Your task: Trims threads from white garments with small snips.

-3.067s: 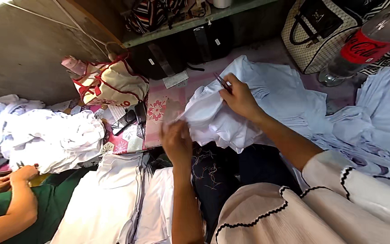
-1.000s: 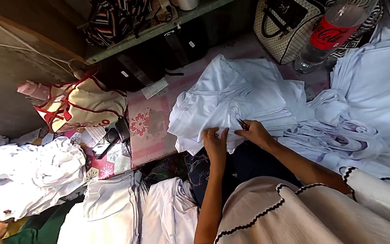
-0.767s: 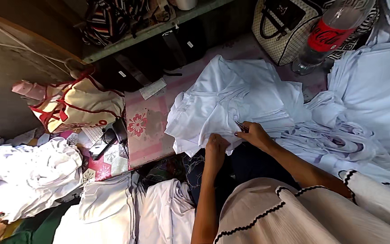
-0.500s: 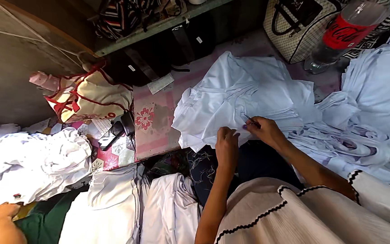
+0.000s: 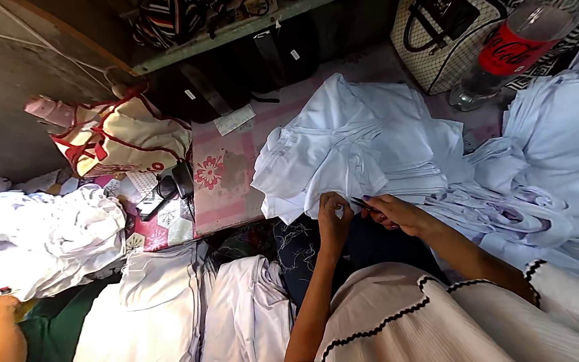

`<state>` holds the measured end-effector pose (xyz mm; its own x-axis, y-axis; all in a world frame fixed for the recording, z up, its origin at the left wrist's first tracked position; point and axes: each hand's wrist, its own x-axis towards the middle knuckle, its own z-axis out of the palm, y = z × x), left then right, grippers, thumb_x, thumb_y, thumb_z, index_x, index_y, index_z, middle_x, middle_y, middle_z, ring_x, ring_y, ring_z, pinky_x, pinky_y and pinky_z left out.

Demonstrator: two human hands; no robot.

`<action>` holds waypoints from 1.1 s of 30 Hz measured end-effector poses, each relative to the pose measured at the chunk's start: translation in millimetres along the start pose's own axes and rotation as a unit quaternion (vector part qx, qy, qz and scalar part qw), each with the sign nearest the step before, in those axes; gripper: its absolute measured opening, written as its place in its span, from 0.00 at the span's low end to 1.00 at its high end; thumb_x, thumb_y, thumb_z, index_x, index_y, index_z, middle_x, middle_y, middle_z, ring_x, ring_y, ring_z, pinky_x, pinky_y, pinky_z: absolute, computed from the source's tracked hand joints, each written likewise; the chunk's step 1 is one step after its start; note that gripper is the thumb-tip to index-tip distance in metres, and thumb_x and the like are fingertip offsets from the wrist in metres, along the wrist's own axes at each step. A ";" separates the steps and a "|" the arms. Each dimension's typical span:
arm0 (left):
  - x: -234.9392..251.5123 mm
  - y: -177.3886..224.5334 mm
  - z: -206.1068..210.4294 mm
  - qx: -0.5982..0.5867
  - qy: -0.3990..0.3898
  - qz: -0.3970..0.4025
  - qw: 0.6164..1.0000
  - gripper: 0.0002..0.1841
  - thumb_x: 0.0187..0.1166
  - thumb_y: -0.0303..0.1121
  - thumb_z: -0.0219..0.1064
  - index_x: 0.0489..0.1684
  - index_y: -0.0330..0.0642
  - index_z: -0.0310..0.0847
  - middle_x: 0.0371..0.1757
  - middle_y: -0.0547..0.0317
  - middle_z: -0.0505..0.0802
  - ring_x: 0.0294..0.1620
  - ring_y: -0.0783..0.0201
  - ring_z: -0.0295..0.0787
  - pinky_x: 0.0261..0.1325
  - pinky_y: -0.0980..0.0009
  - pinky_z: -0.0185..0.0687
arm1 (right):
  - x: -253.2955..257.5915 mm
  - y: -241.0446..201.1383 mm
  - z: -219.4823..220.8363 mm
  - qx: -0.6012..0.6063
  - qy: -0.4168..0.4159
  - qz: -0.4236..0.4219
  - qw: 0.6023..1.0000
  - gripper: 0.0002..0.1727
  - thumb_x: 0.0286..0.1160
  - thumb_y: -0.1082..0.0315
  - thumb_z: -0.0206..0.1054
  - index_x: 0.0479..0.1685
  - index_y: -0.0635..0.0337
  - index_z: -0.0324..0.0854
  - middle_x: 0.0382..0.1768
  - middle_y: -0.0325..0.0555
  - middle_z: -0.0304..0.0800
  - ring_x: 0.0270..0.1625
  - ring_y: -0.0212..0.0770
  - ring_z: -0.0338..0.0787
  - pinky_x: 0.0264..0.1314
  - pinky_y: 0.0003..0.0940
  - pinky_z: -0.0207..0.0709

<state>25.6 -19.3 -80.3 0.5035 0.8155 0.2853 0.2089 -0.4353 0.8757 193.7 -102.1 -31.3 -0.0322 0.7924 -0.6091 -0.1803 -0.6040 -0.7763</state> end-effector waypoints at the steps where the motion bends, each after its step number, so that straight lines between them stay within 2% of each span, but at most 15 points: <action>1: -0.4 0.8 0.1 -0.005 0.001 0.000 1.000 0.03 0.65 0.19 0.68 0.31 0.25 0.85 0.44 0.40 0.88 0.44 0.62 0.87 0.47 0.74 0.84 | 0.8 -1.7 1.5 -0.002 -0.006 0.002 1.000 0.24 0.96 0.49 0.43 0.38 0.52 0.77 0.13 0.25 0.59 0.11 0.22 0.55 0.14 0.17 0.49; 9: -3.4 3.1 2.2 -0.008 0.024 -0.005 1.000 0.02 0.64 0.20 0.70 0.28 0.28 0.85 0.41 0.45 0.87 0.44 0.65 0.85 0.48 0.76 0.82 | 2.6 -8.2 8.2 0.012 0.010 -0.018 1.000 0.21 0.96 0.53 0.46 0.36 0.52 0.77 0.14 0.23 0.60 0.12 0.20 0.55 0.15 0.17 0.48; 15: -5.8 2.4 5.4 0.027 0.007 -0.008 1.000 0.02 0.63 0.20 0.70 0.26 0.30 0.84 0.41 0.44 0.87 0.47 0.59 0.85 0.50 0.71 0.82 | 14.7 4.9 13.2 0.043 0.103 -0.045 0.993 0.19 0.96 0.57 0.48 0.38 0.56 0.79 0.16 0.26 0.63 0.14 0.22 0.58 0.17 0.17 0.51; 17: -12.6 11.6 -6.8 0.076 -0.086 -0.023 0.993 0.03 0.65 0.22 0.71 0.25 0.29 0.85 0.42 0.40 0.89 0.49 0.50 0.87 0.54 0.60 0.84 | 15.0 7.1 8.9 0.049 0.115 -0.050 0.991 0.20 0.96 0.57 0.48 0.39 0.57 0.79 0.16 0.25 0.62 0.14 0.21 0.58 0.17 0.17 0.51; 18: -15.1 21.4 -18.6 0.097 -0.184 -0.042 0.977 0.05 0.68 0.23 0.70 0.27 0.27 0.86 0.45 0.37 0.90 0.52 0.45 0.89 0.59 0.53 0.84 | 12.5 6.2 5.5 0.052 0.110 -0.050 0.991 0.20 0.96 0.57 0.47 0.38 0.56 0.79 0.16 0.25 0.62 0.14 0.21 0.57 0.16 0.17 0.51; 20: -13.2 42.9 -41.3 0.111 -0.389 -0.069 0.912 0.08 0.76 0.26 0.67 0.36 0.27 0.87 0.52 0.36 0.90 0.57 0.44 0.89 0.62 0.48 0.83 | 3.8 2.5 -1.6 0.061 0.095 -0.061 0.992 0.21 0.97 0.56 0.44 0.39 0.55 0.78 0.15 0.23 0.61 0.13 0.20 0.56 0.16 0.16 0.50; 21: -8.9 53.0 -48.4 0.110 -0.435 -0.079 0.890 0.09 0.78 0.27 0.66 0.41 0.27 0.87 0.54 0.37 0.90 0.57 0.44 0.89 0.62 0.47 0.82 | -0.3 0.2 -4.5 0.065 0.090 -0.073 0.991 0.22 0.97 0.56 0.42 0.40 0.55 0.78 0.15 0.23 0.62 0.13 0.20 0.57 0.16 0.16 0.51; 22: -3.3 62.4 -51.4 0.129 -0.417 -0.086 0.896 0.10 0.79 0.28 0.65 0.44 0.27 0.88 0.54 0.37 0.90 0.57 0.44 0.90 0.62 0.46 0.83 | -3.9 -3.1 -6.2 0.069 0.090 -0.088 0.990 0.23 0.98 0.56 0.40 0.41 0.55 0.79 0.15 0.23 0.63 0.14 0.19 0.57 0.17 0.15 0.52; 23: 4.1 68.4 -50.0 0.157 -0.349 -0.094 0.919 0.12 0.81 0.30 0.64 0.47 0.27 0.87 0.53 0.37 0.90 0.55 0.43 0.91 0.60 0.46 0.84 | -6.7 -6.9 -6.3 0.072 0.093 -0.105 0.988 0.24 0.98 0.56 0.38 0.41 0.55 0.79 0.16 0.22 0.63 0.14 0.19 0.57 0.17 0.15 0.52; 25: 24.2 60.9 -32.1 0.201 -0.148 -0.103 0.963 0.17 0.82 0.37 0.67 0.50 0.26 0.87 0.52 0.34 0.90 0.54 0.40 0.90 0.60 0.45 0.84 | -9.0 -12.2 -2.9 0.066 0.099 -0.143 0.983 0.25 0.98 0.57 0.37 0.41 0.55 0.80 0.16 0.23 0.63 0.15 0.19 0.58 0.18 0.15 0.52; 26: 35.4 49.1 -20.3 0.214 -0.078 -0.105 0.968 0.20 0.80 0.40 0.70 0.53 0.27 0.86 0.54 0.33 0.89 0.57 0.37 0.88 0.61 0.43 0.82 | -9.6 -14.3 -0.2 0.058 0.102 -0.160 0.980 0.25 0.97 0.57 0.38 0.41 0.56 0.80 0.16 0.23 0.64 0.15 0.19 0.59 0.18 0.15 0.52; 27: 44.0 35.8 -10.3 0.220 -0.048 -0.100 0.969 0.20 0.79 0.41 0.73 0.53 0.28 0.87 0.56 0.33 0.88 0.60 0.36 0.86 0.62 0.42 0.81 | -10.1 -15.7 2.2 0.050 0.105 -0.173 0.978 0.25 0.97 0.57 0.38 0.41 0.57 0.81 0.17 0.23 0.64 0.16 0.19 0.60 0.19 0.15 0.53; 28: 47.7 23.5 -3.0 0.217 -0.042 -0.080 0.972 0.17 0.79 0.38 0.73 0.48 0.28 0.88 0.53 0.34 0.88 0.59 0.37 0.86 0.60 0.43 0.82 | -11.2 -16.1 3.5 0.044 0.106 -0.181 0.977 0.25 0.97 0.57 0.39 0.41 0.58 0.81 0.17 0.24 0.65 0.16 0.19 0.60 0.19 0.15 0.54; 30: 41.5 13.1 -6.7 0.200 -0.115 -0.054 0.972 0.12 0.80 0.31 0.68 0.38 0.28 0.90 0.48 0.37 0.90 0.56 0.40 0.88 0.61 0.45 0.82 | -14.4 -13.8 2.2 0.041 0.106 -0.186 0.976 0.25 0.97 0.56 0.39 0.42 0.58 0.81 0.18 0.24 0.65 0.16 0.19 0.61 0.19 0.15 0.54; 33: 22.3 30.1 -40.6 0.145 -0.369 -0.067 0.916 0.11 0.80 0.31 0.67 0.42 0.28 0.89 0.52 0.39 0.91 0.55 0.45 0.90 0.64 0.45 0.82 | -18.4 -7.9 -5.9 0.046 0.122 -0.185 0.974 0.26 0.97 0.56 0.39 0.43 0.59 0.81 0.17 0.24 0.65 0.16 0.19 0.61 0.19 0.15 0.55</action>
<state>9.1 1.2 -31.8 0.8642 0.4356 -0.2517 0.4701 -0.5213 0.7122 201.5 -112.5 -14.9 0.2839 0.9041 -0.3194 -0.2235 -0.2615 -0.9390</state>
